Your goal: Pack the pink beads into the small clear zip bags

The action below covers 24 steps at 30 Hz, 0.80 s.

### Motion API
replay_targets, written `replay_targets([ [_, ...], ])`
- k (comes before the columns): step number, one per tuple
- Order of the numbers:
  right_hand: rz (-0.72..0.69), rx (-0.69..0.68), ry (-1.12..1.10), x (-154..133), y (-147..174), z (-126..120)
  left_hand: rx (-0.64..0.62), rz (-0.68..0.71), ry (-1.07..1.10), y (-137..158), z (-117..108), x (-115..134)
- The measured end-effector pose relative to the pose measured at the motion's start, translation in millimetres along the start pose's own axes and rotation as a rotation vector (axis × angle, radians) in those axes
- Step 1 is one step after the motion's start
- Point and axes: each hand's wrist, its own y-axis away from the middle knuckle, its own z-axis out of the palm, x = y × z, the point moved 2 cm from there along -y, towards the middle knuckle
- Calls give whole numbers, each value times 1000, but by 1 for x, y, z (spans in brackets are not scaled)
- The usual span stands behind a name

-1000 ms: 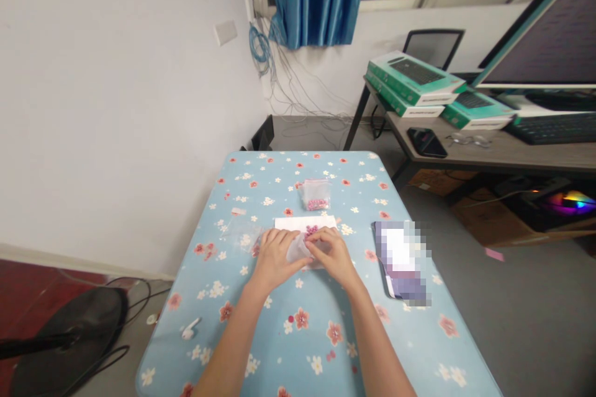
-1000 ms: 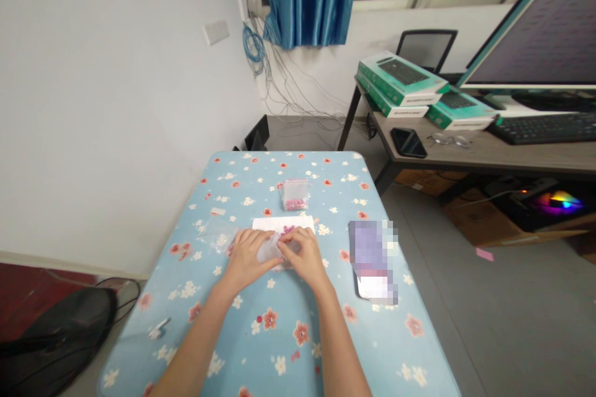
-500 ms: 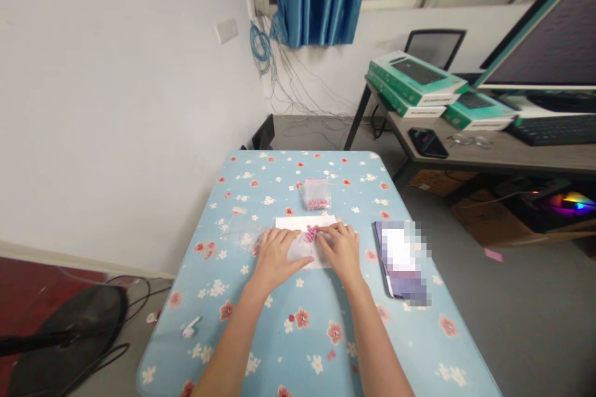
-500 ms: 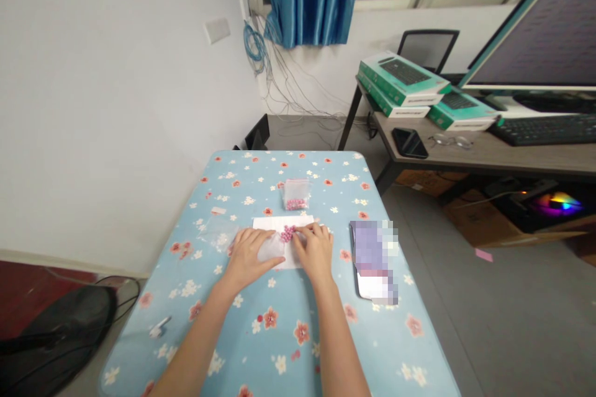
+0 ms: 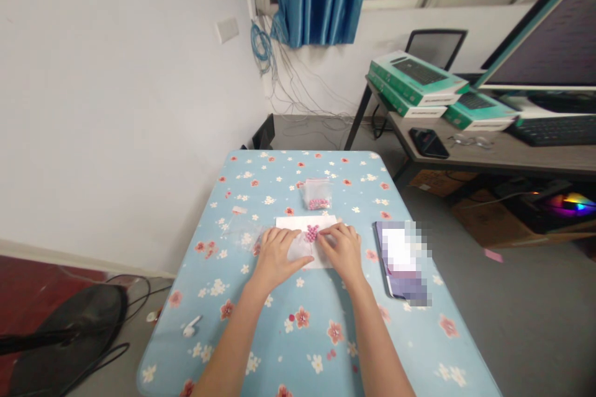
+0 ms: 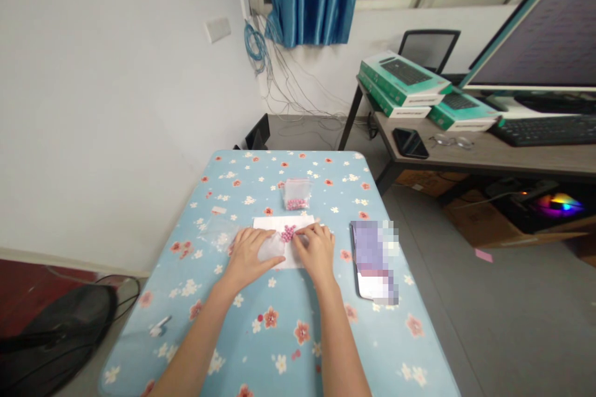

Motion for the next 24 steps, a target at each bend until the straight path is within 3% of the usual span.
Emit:
replay_targets([
  [6,-63,-59,-412,-8,-4,-6,-10,3,2,0,0,0],
  [10,-92,-115,-525,-17,-3,-8,-16,-1,7,0,0,0],
  [19,-115,-155,-476,-19,-1,-3,-8,1,4,0,0,0],
  [24,-93,-8,-154,-6,1,2,-12,-7,9,-1,-1,1],
])
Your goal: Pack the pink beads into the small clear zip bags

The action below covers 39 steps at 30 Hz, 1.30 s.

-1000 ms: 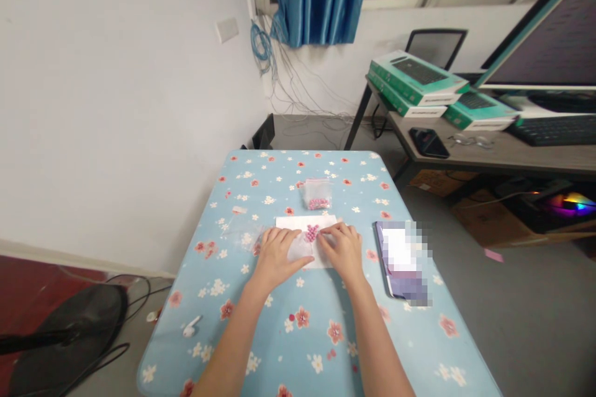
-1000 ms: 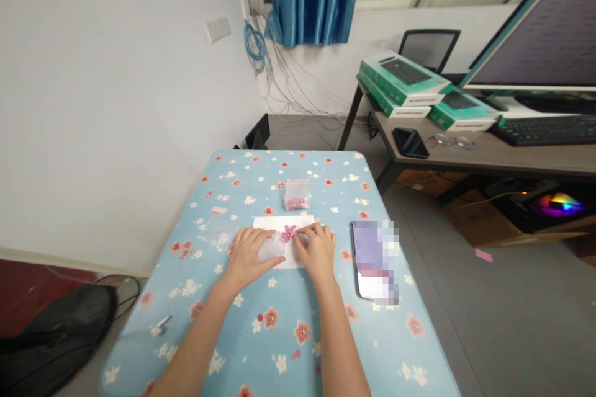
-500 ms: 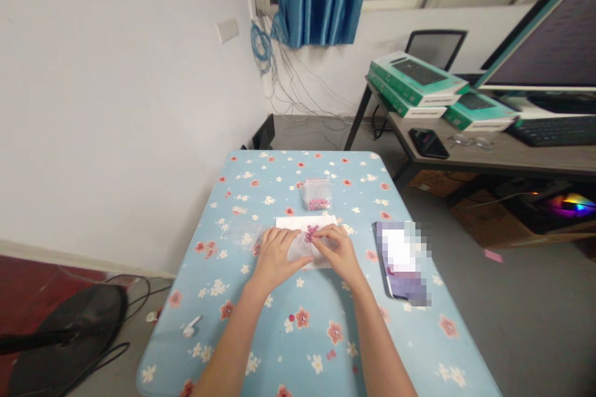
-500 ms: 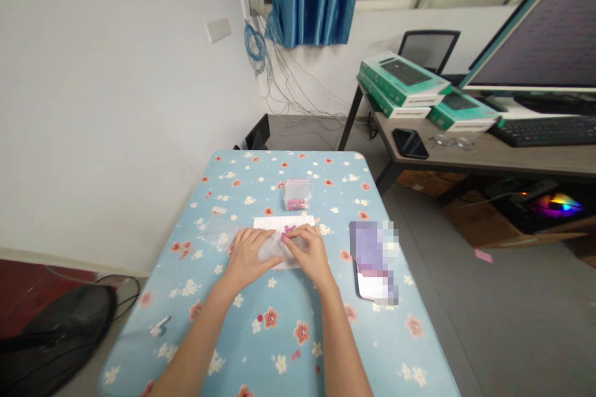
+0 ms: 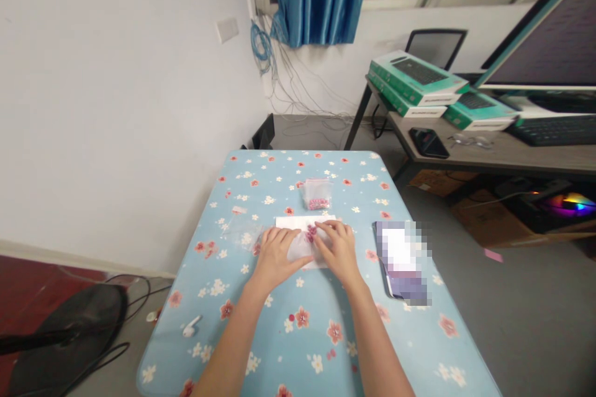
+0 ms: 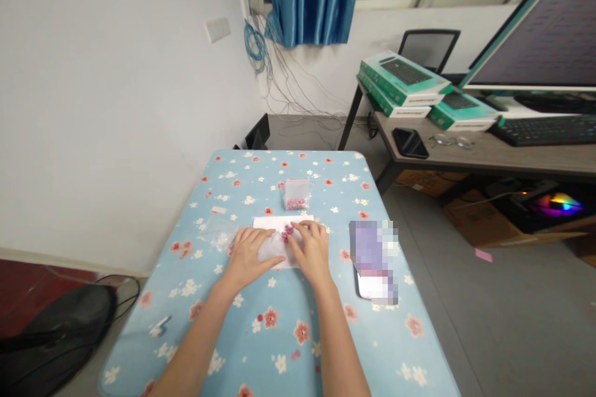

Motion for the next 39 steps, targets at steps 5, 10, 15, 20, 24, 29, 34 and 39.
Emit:
replay_targets([
  [5,18,42,184,5,3,2,7,1,0,0,1,0],
  [10,74,64,190,9,2,-4,8,-5,1,1,1,-1],
  [15,61,48,190,11,2,-6,9,-2,-3,1,1,-1],
  [20,51,33,187,9,3,-5,7,-4,-3,0,1,-1],
  [24,60,32,187,8,3,-5,14,0,-1,1,1,-1],
  [29,61,43,7,6,-1,-8,5,-2,6,1,1,-1],
  [34,26,-100,-370,-4,-4,-8,5,4,2,1,1,-1],
  [39,16,-167,-420,-14,-3,-6,8,11,0,1,0,0],
])
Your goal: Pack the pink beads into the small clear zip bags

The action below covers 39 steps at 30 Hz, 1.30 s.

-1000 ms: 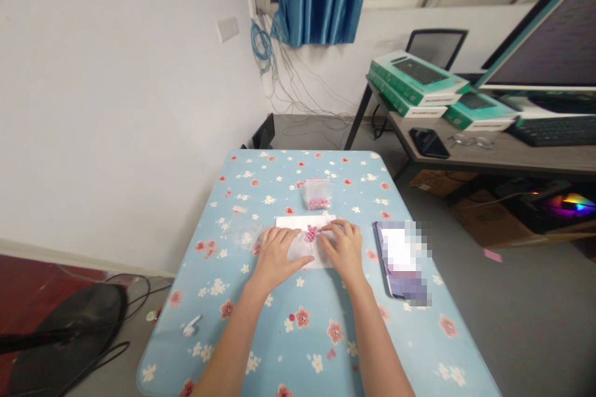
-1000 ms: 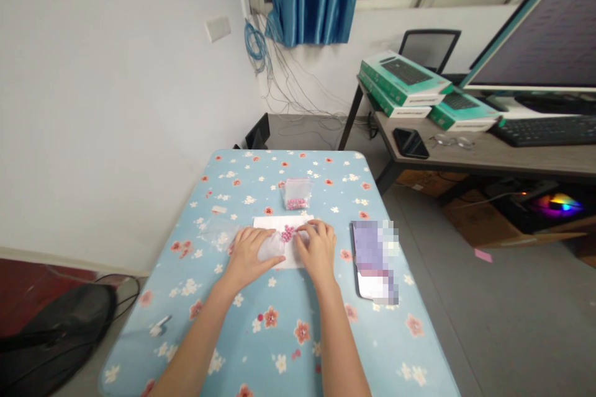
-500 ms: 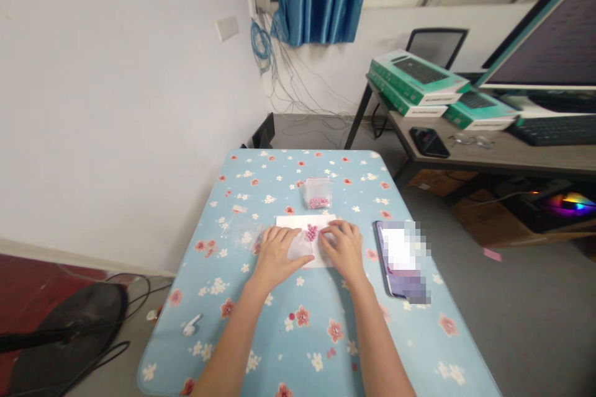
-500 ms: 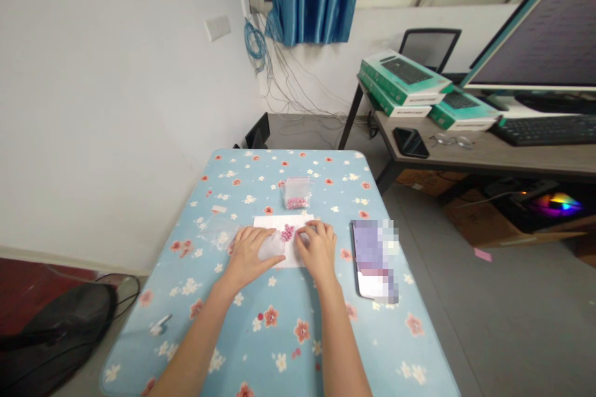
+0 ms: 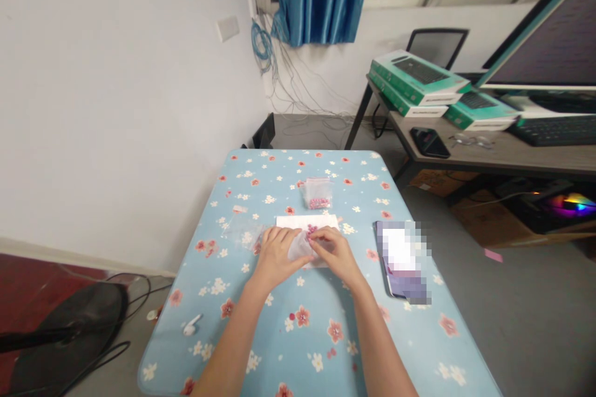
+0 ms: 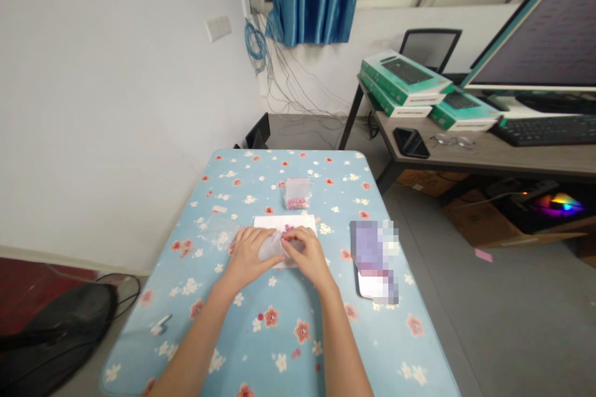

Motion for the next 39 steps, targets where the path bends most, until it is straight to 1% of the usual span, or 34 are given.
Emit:
replay_targets([
  [4,-10,-20,-8,0,0,2,-5,5,-4,0,0,0],
  [8,19,14,14,8,1,-1,-5,1,-9,0,0,0],
  [11,16,23,143,13,2,-4,-1,2,-10,0,0,-1],
  [14,-8,-5,289,15,2,-4,0,2,-12,0,0,-1],
  [19,-38,-33,390,15,2,-2,4,5,-12,0,1,-1],
  [33,-39,-68,427,17,3,-1,1,5,-11,1,1,-2],
  [36,-26,-54,391,15,3,-3,5,4,-12,1,1,-2],
  [39,-10,-27,279,12,2,-5,4,3,-10,0,1,-2],
])
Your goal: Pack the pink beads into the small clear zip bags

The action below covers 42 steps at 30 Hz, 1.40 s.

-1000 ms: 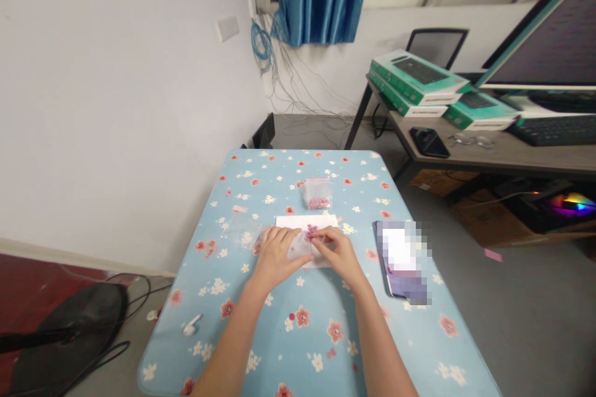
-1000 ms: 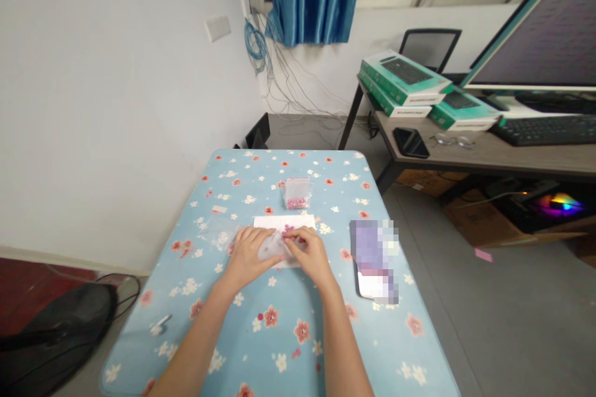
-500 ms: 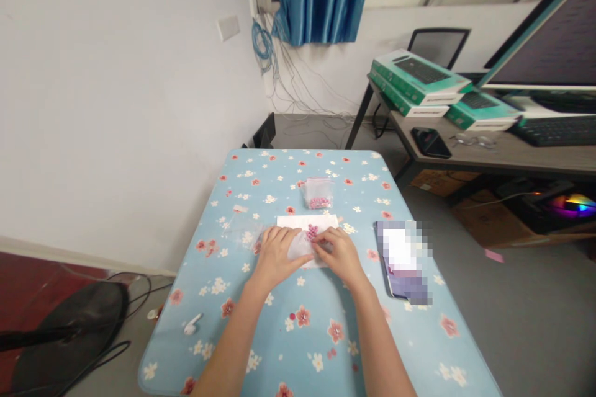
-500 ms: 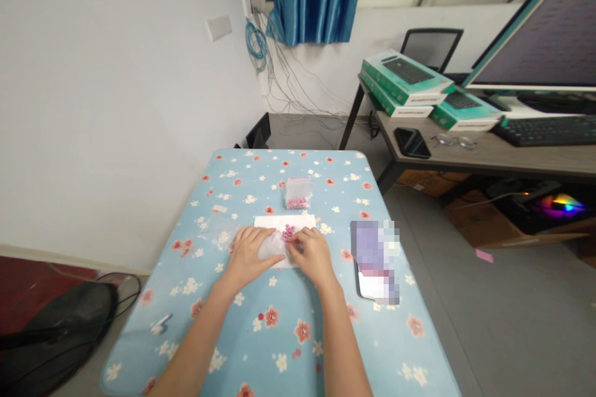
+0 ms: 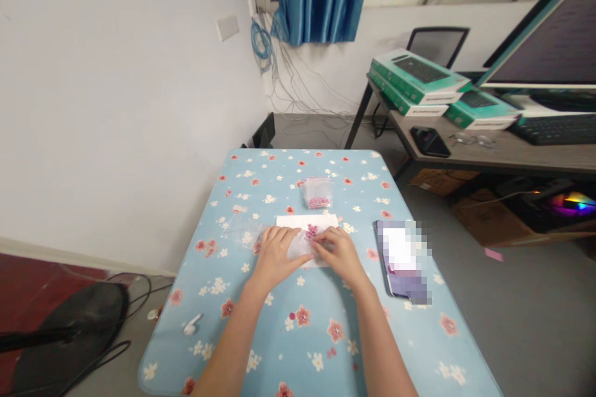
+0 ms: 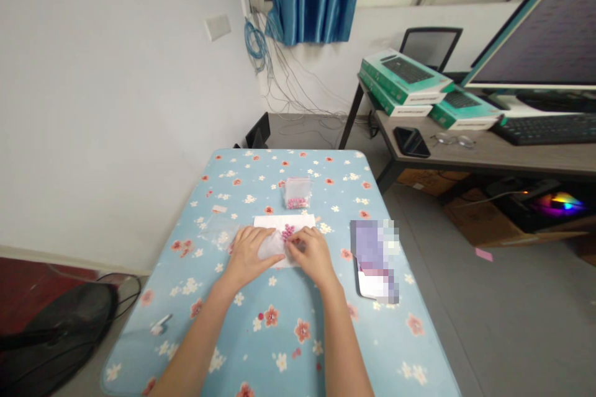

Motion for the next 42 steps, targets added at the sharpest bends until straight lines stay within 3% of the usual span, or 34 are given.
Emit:
replay_targets([
  [7,67,63,-307,-5,-1,-4,-2,8,8,0,-1,1],
  [16,63,7,-367,-13,-1,3,-8,20,15,-1,-3,4],
  [21,53,37,-267,-9,-1,-4,1,21,5,0,-2,2],
  [26,27,34,86,-2,1,-10,5,18,10,0,0,1],
  [29,29,9,189,1,2,-8,8,16,17,1,0,1],
  [42,42,-6,244,4,2,-3,5,11,11,0,0,1],
])
